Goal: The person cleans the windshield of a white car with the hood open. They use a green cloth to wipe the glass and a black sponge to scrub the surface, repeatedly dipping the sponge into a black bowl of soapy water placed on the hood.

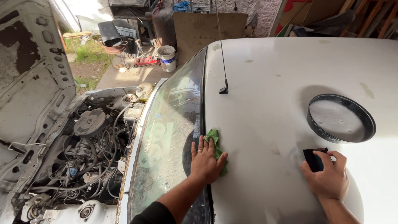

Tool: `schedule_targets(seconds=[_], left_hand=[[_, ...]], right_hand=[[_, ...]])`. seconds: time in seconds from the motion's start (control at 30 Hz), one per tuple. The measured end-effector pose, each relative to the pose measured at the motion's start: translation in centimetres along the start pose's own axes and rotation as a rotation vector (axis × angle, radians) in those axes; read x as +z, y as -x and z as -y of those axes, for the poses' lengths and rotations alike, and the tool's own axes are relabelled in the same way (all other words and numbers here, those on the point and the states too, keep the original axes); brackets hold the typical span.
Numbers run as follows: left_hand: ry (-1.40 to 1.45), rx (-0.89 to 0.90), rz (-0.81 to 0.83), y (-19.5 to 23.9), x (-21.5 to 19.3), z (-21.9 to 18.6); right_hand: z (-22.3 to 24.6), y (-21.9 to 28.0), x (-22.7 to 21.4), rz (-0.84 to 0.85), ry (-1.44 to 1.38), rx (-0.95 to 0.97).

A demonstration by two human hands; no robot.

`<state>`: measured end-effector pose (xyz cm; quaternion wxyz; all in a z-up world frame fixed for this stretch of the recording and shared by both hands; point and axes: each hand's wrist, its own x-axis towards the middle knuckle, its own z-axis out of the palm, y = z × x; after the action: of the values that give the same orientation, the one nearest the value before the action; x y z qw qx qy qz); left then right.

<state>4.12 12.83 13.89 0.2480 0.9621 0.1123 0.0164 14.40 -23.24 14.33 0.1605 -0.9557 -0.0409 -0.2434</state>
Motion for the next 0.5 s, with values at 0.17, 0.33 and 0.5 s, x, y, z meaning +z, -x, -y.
schedule_targets(seconds=[0.17,0.33,0.5], left_hand=[[-0.012,0.0,0.011,-4.5,0.5,2.3],[0.007,0.005,-0.029,-12.1,1.4,4.6],[-0.018,-0.062,-0.015,-20.3,0.9,6.2]], right_hand=[[0.4,0.2,-0.5,-0.013,-0.013,-0.011],[0.9,0.2,-1.0,-0.006,-0.022,0.015],[1.1,0.1,-1.1,0.003,-0.032,0.025]])
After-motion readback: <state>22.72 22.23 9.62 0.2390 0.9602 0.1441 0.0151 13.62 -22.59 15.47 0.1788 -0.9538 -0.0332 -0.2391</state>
